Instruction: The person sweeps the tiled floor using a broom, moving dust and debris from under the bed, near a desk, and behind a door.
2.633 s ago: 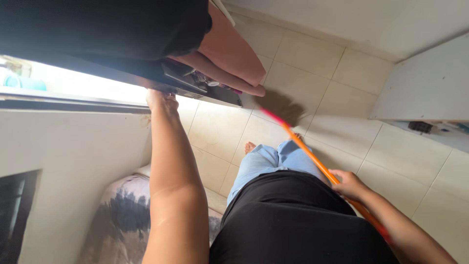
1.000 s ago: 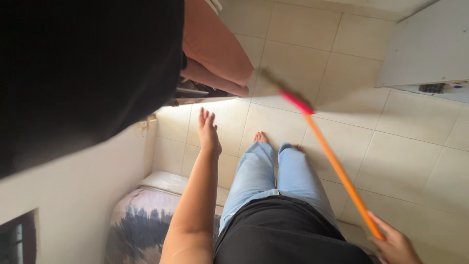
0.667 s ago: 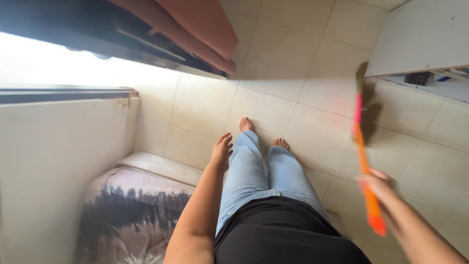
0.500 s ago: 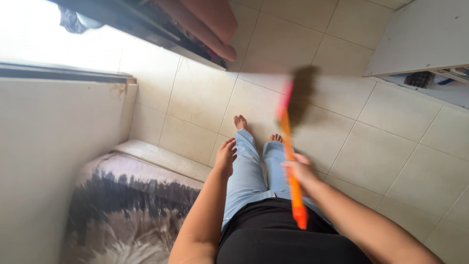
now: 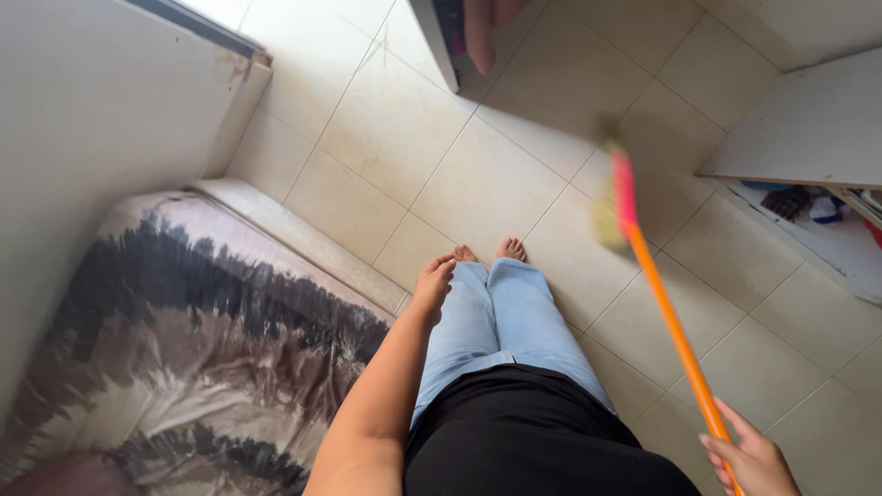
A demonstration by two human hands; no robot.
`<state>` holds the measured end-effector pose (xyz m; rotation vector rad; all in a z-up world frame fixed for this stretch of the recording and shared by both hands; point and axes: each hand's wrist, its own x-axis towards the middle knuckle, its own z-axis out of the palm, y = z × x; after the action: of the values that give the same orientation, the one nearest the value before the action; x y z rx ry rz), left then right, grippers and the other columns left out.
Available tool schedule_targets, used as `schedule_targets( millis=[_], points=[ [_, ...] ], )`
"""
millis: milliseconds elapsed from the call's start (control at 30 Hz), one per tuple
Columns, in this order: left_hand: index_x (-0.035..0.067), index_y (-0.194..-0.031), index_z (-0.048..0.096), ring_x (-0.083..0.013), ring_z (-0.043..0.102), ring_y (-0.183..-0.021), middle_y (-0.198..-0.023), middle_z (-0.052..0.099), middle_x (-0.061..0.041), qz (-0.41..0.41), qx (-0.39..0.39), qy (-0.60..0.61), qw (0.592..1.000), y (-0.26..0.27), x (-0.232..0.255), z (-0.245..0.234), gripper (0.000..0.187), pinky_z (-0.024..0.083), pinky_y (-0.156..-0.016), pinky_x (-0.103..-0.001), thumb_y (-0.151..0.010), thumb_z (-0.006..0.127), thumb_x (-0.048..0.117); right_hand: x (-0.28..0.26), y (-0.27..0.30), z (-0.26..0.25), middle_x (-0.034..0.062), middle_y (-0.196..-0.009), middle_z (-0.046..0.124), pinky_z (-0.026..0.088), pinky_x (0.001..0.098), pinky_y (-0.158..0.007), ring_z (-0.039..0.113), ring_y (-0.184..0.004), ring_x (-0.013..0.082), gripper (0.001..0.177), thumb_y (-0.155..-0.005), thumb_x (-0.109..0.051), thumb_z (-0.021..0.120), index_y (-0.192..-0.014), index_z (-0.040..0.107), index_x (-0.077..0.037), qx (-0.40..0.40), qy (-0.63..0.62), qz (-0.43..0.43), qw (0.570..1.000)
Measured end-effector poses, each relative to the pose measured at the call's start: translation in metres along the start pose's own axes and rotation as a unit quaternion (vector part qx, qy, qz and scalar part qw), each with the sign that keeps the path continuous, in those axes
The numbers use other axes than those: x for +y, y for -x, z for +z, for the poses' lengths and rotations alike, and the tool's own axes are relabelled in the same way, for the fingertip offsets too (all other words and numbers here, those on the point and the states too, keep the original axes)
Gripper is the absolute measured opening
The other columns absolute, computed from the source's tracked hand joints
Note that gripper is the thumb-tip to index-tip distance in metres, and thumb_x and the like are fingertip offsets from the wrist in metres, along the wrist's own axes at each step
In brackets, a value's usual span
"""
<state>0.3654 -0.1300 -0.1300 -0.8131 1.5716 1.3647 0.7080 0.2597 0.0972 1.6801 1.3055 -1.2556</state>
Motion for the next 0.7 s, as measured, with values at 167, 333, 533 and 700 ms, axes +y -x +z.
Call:
schedule_targets(
  millis=[167, 333, 533, 700],
  points=[
    [0.012, -0.131, 0.066, -0.0193, 0.055, -0.107, -0.116, 0.065, -0.005, -0.019, 0.002, 0.021, 1.000, -0.006, -0.041, -0.027, 0.040, 0.045, -0.088, -0.034, -0.094, 0.065, 0.030, -0.022, -0.089, 0.021, 0.0018, -0.057, 0.044, 0.033, 0.0339, -0.042, 0.039, -0.044, 0.0157, 0.028, -0.093, -0.013, 0.067, -0.105, 0.043, -0.019, -0.005, -0.051, 0.013, 0.999],
    [0.011, -0.130, 0.066, -0.0157, 0.054, -0.101, -0.110, 0.065, -0.003, -0.013, 0.014, 0.031, 0.999, 0.009, -0.065, -0.059, 0.040, 0.045, -0.083, -0.030, -0.094, 0.064, 0.029, -0.104, -0.109, 0.168, -0.0009, -0.060, 0.049, 0.037, 0.0309, -0.046, 0.046, -0.049, 0.0127, 0.024, -0.091, -0.018, 0.067, -0.072, 0.053, -0.014, -0.070, -0.065, -0.005, 0.995],
    [0.011, -0.130, 0.065, -0.0154, 0.056, -0.104, -0.113, 0.067, -0.003, -0.011, 0.080, 0.083, 0.993, 0.014, -0.087, -0.091, 0.040, 0.046, -0.085, -0.029, -0.095, 0.063, 0.030, -0.244, -0.071, 0.397, 0.0053, -0.063, 0.051, 0.041, 0.0315, -0.037, 0.048, -0.044, 0.0162, 0.005, -0.099, -0.011, 0.050, -0.097, 0.046, -0.008, -0.376, -0.127, -0.178, 0.901],
    [0.013, -0.131, 0.064, -0.0110, 0.057, -0.103, -0.111, 0.067, 0.000, -0.041, 0.113, 0.125, 0.985, 0.024, -0.102, -0.085, 0.040, 0.045, -0.083, -0.028, -0.095, 0.061, 0.031, -0.337, -0.090, 0.368, -0.0007, -0.063, 0.050, 0.040, 0.0256, -0.041, 0.043, -0.046, 0.0080, 0.054, -0.098, -0.009, 0.055, -0.148, 0.041, -0.024, -0.388, -0.008, -0.183, 0.903]
  ],
)
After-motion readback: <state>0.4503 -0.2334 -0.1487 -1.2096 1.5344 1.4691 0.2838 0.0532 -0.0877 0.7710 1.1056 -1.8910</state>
